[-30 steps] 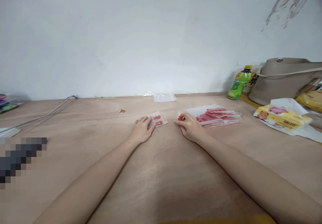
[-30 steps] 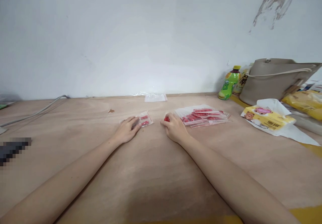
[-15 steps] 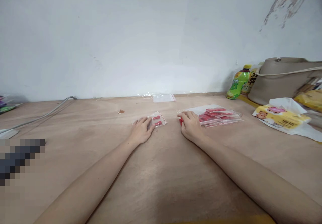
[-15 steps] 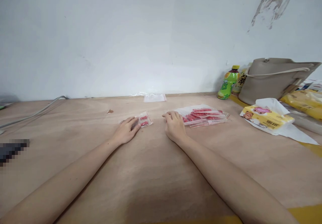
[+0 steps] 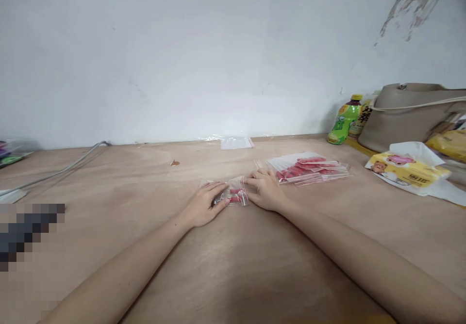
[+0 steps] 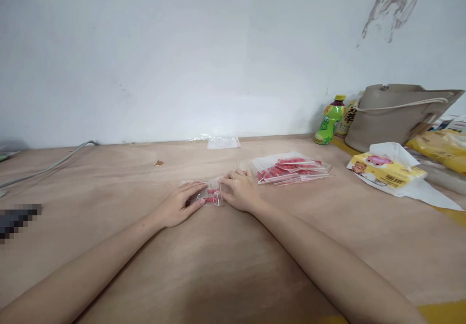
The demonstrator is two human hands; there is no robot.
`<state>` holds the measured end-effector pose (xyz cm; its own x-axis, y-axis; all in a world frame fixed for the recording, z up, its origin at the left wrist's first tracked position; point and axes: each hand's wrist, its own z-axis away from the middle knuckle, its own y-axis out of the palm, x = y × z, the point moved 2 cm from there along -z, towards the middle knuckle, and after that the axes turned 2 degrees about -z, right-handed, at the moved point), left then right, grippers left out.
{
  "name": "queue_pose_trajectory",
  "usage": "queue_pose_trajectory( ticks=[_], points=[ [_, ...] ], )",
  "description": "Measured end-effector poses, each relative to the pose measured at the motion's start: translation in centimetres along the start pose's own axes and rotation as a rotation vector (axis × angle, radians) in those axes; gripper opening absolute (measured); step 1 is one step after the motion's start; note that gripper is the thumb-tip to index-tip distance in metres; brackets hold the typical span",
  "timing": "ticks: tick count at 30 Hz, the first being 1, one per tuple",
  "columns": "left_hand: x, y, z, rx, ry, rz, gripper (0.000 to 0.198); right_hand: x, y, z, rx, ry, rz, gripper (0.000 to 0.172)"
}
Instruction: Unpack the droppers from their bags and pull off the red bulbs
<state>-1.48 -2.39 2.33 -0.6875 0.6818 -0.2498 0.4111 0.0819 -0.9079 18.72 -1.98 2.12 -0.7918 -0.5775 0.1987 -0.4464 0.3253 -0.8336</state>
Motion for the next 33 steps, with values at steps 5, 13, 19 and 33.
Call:
queue_pose_trajectory(
  ticks=[5,13,19,33],
  points=[
    [0.1,0.1,-0.2,-0.007,0.005,0.024,0.044,1.0,-0.1,-0.4,0.137,0.001,-0.136,0.025],
    [0.0,0.0,-0.3,0.012,-0.012,0.031,0.046,1.8,0.2,-0.8,0.203,0.02,-0.158,0.016],
    [0.3,0.1,-0.3,0.044,-0.04,-0.003,0.049,1.9,-0.5,-0.7,0.179,-0.045,-0.062,0.008],
    [0.8,0.5,-0.2,0.036,-0.077,-0.054,0.056,-0.6,-1.1,-1.2,0.211,0.081,-0.376,0.009]
  ],
)
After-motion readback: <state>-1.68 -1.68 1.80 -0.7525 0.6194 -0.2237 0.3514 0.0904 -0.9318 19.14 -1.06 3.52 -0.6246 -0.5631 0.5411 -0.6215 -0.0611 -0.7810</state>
